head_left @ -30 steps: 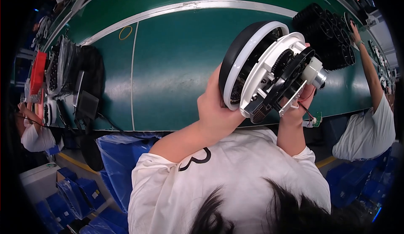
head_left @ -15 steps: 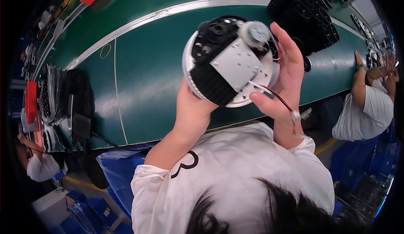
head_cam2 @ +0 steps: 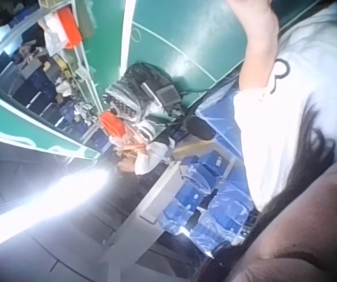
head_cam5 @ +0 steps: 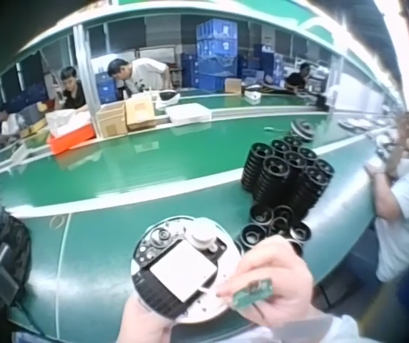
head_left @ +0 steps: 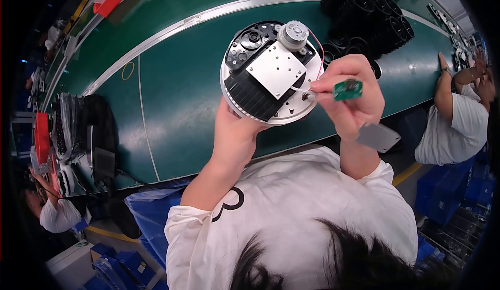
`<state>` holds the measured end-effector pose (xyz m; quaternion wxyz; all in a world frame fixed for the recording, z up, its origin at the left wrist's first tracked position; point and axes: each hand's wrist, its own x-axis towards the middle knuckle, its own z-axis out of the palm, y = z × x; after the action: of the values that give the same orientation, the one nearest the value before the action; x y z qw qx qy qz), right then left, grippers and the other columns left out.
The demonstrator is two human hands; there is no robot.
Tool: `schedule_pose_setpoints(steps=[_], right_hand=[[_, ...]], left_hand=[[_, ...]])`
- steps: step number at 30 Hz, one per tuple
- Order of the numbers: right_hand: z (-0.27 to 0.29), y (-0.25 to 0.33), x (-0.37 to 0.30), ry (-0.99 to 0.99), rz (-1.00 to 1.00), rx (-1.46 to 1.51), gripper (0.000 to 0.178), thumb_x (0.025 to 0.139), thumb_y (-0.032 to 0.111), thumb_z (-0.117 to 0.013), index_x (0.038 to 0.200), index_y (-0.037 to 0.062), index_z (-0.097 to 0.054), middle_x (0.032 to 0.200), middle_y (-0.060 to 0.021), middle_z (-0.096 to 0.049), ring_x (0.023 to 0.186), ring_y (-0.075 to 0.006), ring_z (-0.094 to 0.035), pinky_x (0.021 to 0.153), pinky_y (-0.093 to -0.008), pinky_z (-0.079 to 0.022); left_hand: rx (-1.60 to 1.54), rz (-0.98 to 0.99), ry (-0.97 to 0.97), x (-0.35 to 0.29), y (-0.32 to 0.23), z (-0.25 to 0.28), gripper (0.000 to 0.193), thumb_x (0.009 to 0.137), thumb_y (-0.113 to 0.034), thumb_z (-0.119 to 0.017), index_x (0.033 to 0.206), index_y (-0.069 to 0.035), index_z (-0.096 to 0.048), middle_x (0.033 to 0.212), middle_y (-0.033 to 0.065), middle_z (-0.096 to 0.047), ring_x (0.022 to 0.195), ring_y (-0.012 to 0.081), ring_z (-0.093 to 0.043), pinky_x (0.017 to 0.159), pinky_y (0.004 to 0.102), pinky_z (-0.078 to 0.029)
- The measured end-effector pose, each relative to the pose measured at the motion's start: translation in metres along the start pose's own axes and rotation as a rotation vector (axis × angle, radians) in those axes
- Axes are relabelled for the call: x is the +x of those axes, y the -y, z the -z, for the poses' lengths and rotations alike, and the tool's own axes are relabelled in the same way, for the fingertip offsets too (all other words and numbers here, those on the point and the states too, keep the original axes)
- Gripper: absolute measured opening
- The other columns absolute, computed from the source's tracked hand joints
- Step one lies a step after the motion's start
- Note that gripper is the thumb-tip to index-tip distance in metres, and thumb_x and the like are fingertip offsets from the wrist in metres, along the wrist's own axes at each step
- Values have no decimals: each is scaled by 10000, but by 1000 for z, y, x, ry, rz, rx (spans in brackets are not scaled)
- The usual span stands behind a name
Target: Assembling and inspecting circular electronic lighting components on a factory production line.
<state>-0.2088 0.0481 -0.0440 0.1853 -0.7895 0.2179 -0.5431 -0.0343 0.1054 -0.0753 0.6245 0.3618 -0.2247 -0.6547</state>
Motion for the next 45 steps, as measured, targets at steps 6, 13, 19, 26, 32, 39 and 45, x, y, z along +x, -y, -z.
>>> schedule_pose_setpoints(steps=[6, 13, 19, 26, 32, 39, 45], right_hand=[[1, 4, 8, -97, -95, 359, 94, 729, 14, -580, 818, -9, -593, 863, -97, -566, 751, -151, -513, 666, -247, -400], [1, -7, 15, -134, -110, 935, 164, 780, 179, -564, 855, 34, -551, 885, -114, -525, 851, -167, -485, 777, -276, -371], [-1, -24, 6, -32, 18, 802, 354, 770, 264, -628, 1061, 111, -494, 1070, -83, -489, 1060, -214, -426, 972, -366, -289], [-25, -24, -6, 52, -406, 237, 750, 606, 218, -738, 1220, 3, -364, 1223, -131, -391, 1143, -238, -371, 982, -348, -271], [-28, -28, -6, 166, -272, -40, 757, 621, 262, -693, 1254, 12, -361, 1307, -175, -332, 1201, -327, -306, 1000, -386, -240], [-34, -30, -10, 108, -333, 233, 760, 605, 172, -629, 1289, 21, -332, 1311, -166, -337, 1231, -313, -289, 1020, -391, -216], [-36, -33, -18, 25, -355, 428, 809, 605, 229, -633, 1303, -7, -299, 1343, -165, -284, 1244, -297, -284, 1022, -403, -231]], left_hand=[[31, 40, 3, 5, 3, 2, 428, 748, 78, -533, 1150, 25, -394, 1052, 160, -554, 913, 249, -606, 731, 336, -554], [23, 125, -40, 10, 6, 5, 434, 738, 93, -506, 1151, 7, -404, 1043, 153, -560, 896, 243, -610, 727, 351, -554], [14, 93, -62, 9, 2, 6, 438, 739, 93, -508, 1154, -8, -407, 1050, 147, -557, 915, 240, -603, 731, 349, -553], [13, 8, -45, 5, 1, 2, 445, 745, 77, -548, 1156, -20, -408, 1080, 125, -547, 955, 224, -588, 743, 320, -547], [149, -193, -20, 7, 7, 9, 386, 791, -31, -595, 1150, -20, -453, 1064, 111, -568, 930, 203, -602, 730, 303, -553], [190, -311, -19, 4, 7, 6, 528, 705, 64, -641, 1178, -20, -422, 1145, 103, -520, 1037, 192, -538, 854, 291, -469], [201, -303, -66, -1, 6, -2, 653, 633, 4, -750, 1180, -21, -393, 1130, 80, -516, 1020, 162, -529, 879, 292, -436]])
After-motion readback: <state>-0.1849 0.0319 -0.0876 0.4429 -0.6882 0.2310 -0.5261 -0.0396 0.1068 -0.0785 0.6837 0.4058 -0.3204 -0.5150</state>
